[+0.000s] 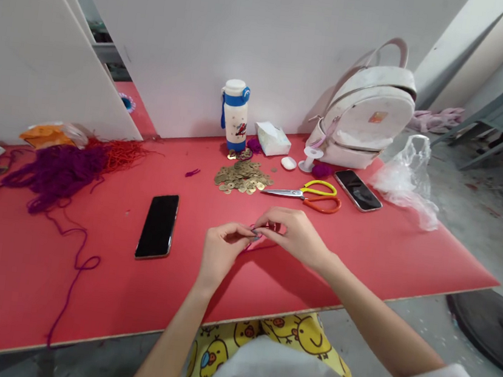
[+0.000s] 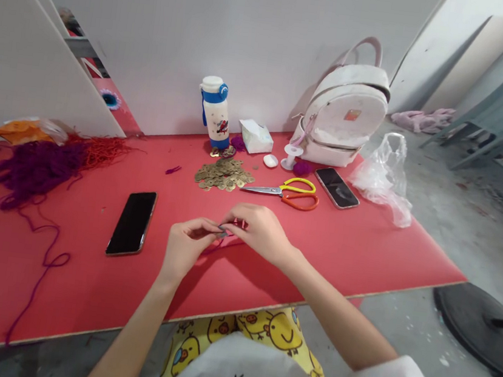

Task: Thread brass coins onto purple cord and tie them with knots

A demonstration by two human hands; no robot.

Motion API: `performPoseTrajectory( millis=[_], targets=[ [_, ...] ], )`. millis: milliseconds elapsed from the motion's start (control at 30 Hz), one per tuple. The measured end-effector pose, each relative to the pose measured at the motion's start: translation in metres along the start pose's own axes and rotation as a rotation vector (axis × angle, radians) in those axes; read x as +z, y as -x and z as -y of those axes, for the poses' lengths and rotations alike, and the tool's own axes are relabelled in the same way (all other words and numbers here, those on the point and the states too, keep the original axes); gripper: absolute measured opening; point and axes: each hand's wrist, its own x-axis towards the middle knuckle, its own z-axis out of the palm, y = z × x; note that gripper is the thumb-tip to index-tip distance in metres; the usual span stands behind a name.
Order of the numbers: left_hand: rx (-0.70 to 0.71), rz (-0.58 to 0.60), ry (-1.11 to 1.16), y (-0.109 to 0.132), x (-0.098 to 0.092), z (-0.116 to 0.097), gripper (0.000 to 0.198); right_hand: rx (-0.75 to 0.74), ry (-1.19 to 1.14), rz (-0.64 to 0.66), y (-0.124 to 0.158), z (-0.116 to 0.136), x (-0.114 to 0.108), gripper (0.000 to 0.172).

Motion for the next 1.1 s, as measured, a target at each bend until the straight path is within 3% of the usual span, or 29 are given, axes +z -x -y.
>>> performPoseTrajectory(
  millis=[133,267,333,433,567,967,1100],
  targets=[
    [-0.025,-0.043,0.022,-0.005,-0.004,0.008,0.002,0.008,-0.193,0.079,-0.025,-0.022,-0.001,0.018],
    [-0.017,-0.058,0.019,-0.004,-0.004,0.013,0.002,0.027,0.267,0.034,-0.062,-0.057,0.007,0.026],
    [-0.038,-0.058,0.021,-0.002,-0.003,0.014,0.002,0.01,0.485,0.082,-0.08,-0.068,0.016,0.035],
    [-0.071,-0.046,0.04,0.001,-0.003,0.015,0.004,-0.058,0.644,0.182,-0.101,-0.074,0.032,0.04],
    [-0.083,-0.036,0.05,0.002,-0.004,0.017,0.006,-0.108,0.714,0.225,-0.119,-0.072,0.046,0.031],
    [-0.064,-0.047,0.05,0.001,-0.004,0.02,0.007,-0.01,0.609,0.043,-0.118,-0.076,0.038,0.024],
    [-0.053,-0.043,0.021,0.001,-0.005,0.022,0.005,0.033,0.433,-0.034,-0.112,-0.082,0.03,0.012]
  ],
)
